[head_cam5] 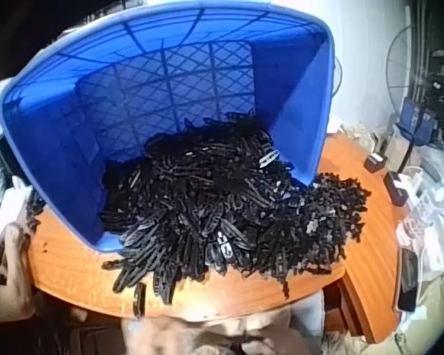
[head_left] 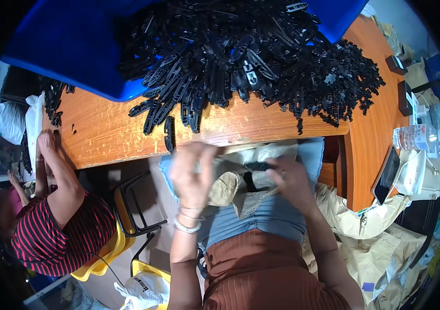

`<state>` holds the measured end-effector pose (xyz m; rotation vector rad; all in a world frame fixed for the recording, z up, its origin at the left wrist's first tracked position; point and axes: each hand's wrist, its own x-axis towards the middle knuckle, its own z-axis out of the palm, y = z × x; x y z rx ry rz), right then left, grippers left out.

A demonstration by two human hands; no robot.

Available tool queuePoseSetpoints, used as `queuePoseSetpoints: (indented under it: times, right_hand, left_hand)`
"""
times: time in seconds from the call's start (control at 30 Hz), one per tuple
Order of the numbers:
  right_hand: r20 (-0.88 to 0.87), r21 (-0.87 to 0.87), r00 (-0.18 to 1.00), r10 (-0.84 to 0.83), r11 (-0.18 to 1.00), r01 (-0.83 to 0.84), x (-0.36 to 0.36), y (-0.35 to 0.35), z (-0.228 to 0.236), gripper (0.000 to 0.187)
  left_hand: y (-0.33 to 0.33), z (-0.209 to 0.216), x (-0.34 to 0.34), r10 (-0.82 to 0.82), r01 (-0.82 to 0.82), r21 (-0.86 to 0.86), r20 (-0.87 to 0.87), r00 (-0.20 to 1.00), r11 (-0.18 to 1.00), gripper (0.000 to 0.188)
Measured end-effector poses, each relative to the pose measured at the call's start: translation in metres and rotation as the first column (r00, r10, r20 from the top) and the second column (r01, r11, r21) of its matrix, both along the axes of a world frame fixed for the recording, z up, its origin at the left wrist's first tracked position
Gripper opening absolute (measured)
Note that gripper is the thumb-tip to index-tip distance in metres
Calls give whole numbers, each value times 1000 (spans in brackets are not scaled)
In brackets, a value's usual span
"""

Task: Sorting and manual assembly of small black plastic buckle components at a workstation.

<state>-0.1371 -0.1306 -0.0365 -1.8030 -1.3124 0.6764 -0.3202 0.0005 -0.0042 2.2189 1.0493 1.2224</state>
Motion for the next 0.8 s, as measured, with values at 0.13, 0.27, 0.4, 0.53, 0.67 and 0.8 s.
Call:
queuePoseSetpoints:
  times: [0.13, 0.27, 0.4, 0.53, 0.67, 0.8]
  right_hand:
    - [-83, -3, 995, -56, 998, 56, 6, 1, -3, 19]
    - [217, 395, 899, -382, 876, 277, 32, 23, 2, 15]
    - [373, 456, 777, -507, 830, 322, 47, 45, -4, 13]
    - [260, 313, 856, -447, 878, 363, 52, 46, 1, 13]
    - [-533, 106, 763, -365, 866, 488, 43, 33, 15, 13]
    - [-875, 19, 465, -135, 950, 311, 36, 33, 19, 20]
  left_hand:
    - [37, -11, -39, 436, -429, 91, -290, 852, 899, 27]
    - [48, -35, -53, 373, -400, -122, -196, 907, 909, 25]
    - [27, -32, -35, 308, -203, -402, 217, 926, 893, 23]
    - [4, -14, -9, 146, 410, -687, 598, 788, 600, 21]
    - [-14, -12, 22, 49, 453, -700, 570, 820, 552, 25]
    - [-26, -9, 47, -86, 459, -732, 486, 870, 504, 26]
